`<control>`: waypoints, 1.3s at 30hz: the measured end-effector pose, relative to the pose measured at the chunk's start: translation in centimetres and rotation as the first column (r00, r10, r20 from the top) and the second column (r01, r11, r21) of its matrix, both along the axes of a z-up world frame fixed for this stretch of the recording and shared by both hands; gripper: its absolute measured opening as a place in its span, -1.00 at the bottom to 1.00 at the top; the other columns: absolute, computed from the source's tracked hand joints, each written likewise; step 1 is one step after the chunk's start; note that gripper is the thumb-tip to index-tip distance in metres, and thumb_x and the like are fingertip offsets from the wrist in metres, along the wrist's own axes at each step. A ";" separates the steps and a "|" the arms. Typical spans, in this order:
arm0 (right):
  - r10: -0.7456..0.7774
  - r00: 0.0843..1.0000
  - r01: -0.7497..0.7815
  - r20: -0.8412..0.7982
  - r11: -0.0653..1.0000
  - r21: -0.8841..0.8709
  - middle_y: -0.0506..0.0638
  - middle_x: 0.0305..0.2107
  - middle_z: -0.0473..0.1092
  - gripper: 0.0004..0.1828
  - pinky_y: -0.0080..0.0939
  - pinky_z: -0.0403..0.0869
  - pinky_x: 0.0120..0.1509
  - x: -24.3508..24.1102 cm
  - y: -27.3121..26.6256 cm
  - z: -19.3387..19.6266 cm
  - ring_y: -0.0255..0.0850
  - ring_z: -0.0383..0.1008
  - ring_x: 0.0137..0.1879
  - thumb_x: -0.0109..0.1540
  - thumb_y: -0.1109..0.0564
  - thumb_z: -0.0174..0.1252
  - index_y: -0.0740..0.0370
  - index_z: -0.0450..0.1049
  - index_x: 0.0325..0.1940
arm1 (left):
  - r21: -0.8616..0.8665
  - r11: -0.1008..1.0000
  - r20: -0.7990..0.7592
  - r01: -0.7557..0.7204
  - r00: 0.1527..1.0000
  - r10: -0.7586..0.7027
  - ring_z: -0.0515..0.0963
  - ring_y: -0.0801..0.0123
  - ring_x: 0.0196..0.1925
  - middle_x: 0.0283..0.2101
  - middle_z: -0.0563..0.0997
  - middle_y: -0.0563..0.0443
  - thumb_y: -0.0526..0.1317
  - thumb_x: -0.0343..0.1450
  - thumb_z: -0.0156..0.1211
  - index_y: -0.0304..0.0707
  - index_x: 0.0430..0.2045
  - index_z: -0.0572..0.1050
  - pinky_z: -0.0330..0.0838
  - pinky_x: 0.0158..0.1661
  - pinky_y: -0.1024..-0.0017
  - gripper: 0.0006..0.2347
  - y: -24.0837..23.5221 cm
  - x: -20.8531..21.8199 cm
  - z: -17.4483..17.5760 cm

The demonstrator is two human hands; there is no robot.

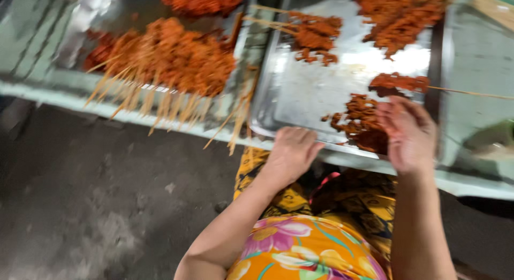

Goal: The person skewers marinated pieces of food onto wooden sticks by hand. They pick up individual pieces from a metal tray, thread them through a skewer, and place the completed skewers onto a separate tray.

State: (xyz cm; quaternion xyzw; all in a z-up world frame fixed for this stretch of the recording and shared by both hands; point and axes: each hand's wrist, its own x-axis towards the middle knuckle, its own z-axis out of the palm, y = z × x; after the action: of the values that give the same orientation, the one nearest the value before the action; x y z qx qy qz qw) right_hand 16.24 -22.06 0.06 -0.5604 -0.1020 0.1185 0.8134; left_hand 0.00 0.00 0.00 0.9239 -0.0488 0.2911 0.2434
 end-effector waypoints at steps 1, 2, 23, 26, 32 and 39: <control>0.009 1.000 -0.009 0.013 1.000 0.009 0.23 -0.03 0.52 -0.69 -0.13 0.57 0.28 0.1 0.1 -0.3 -0.10 0.58 0.09 0.46 0.18 0.16 0.42 0.44 0.23 | 0.008 1.000 -0.003 -0.008 1.000 0.008 0.58 0.06 -0.08 -0.24 0.58 -0.10 -0.15 0.47 0.30 -0.30 -0.27 0.52 0.35 0.07 0.14 -0.82 -0.1 0.1 0.2; 0.018 0.999 -0.019 0.026 1.000 0.018 0.20 -0.04 0.53 -0.70 -0.14 0.57 0.26 0.2 0.2 -0.5 -0.11 0.59 0.07 0.43 0.20 0.15 0.41 0.45 0.21 | 0.016 1.000 -0.006 -0.016 1.000 0.016 0.58 0.06 -0.10 -0.25 0.59 -0.10 -0.16 0.46 0.29 -0.31 -0.27 0.52 0.35 0.05 0.14 -0.82 -0.2 0.1 0.4; 0.158 0.987 -0.156 -0.012 0.952 -0.264 -0.09 -0.15 0.56 -0.74 -0.38 0.50 0.08 -0.7 0.6 -0.4 -0.41 0.53 -0.03 0.32 0.14 0.23 0.31 0.56 0.05 | -0.089 0.981 -0.506 0.170 0.841 -0.191 0.61 -0.12 -0.13 -0.20 0.64 -0.21 -0.11 0.46 0.14 -0.25 -0.28 0.64 0.45 -0.07 0.09 -0.78 1.9 9.9 8.3; 0.162 0.987 -0.158 -0.016 0.930 -0.332 -0.12 -0.16 0.55 -0.74 -0.38 0.49 0.04 -0.8 0.7 0.0 -0.44 0.49 -0.06 0.32 0.13 0.23 0.27 0.58 0.06 | -0.104 0.969 -0.399 0.224 0.883 -0.247 0.60 -0.11 -0.01 -0.09 0.63 -0.25 -0.15 0.46 0.20 -0.28 -0.21 0.63 0.44 0.00 0.12 -0.80 2.7 15.2 9.1; 0.205 0.976 -0.217 -0.073 0.917 -0.335 -0.10 -0.20 0.58 -0.72 -0.38 0.50 -0.01 -0.6 0.8 0.5 -0.42 0.51 -0.10 0.30 0.13 0.23 0.25 0.57 0.08 | -0.058 0.971 -0.125 0.233 0.963 -0.238 0.56 -0.10 0.10 0.02 0.60 -0.26 -0.28 0.42 0.34 -0.37 -0.07 0.57 0.40 0.11 0.13 -0.76 2.7 27.6 7.9; 0.195 0.968 -0.244 -0.160 0.883 -0.401 -0.06 -0.24 0.62 -0.72 -0.32 0.59 -0.04 -0.4 0.7 2.0 -0.39 0.58 -0.14 0.26 0.11 0.25 0.23 0.59 0.03 | -0.045 0.967 0.051 0.251 0.967 -0.249 0.48 -0.16 0.23 0.10 0.54 -0.27 -0.19 0.44 0.42 -0.40 0.05 0.47 0.33 0.23 0.09 -0.62 -0.1 40.3 5.0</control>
State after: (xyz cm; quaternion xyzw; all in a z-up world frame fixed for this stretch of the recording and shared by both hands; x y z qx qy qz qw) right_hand 15.80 -21.39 2.06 -0.6984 -0.0902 0.2609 0.6604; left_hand 40.34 -0.09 4.95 0.8971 -0.1628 0.2798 0.3006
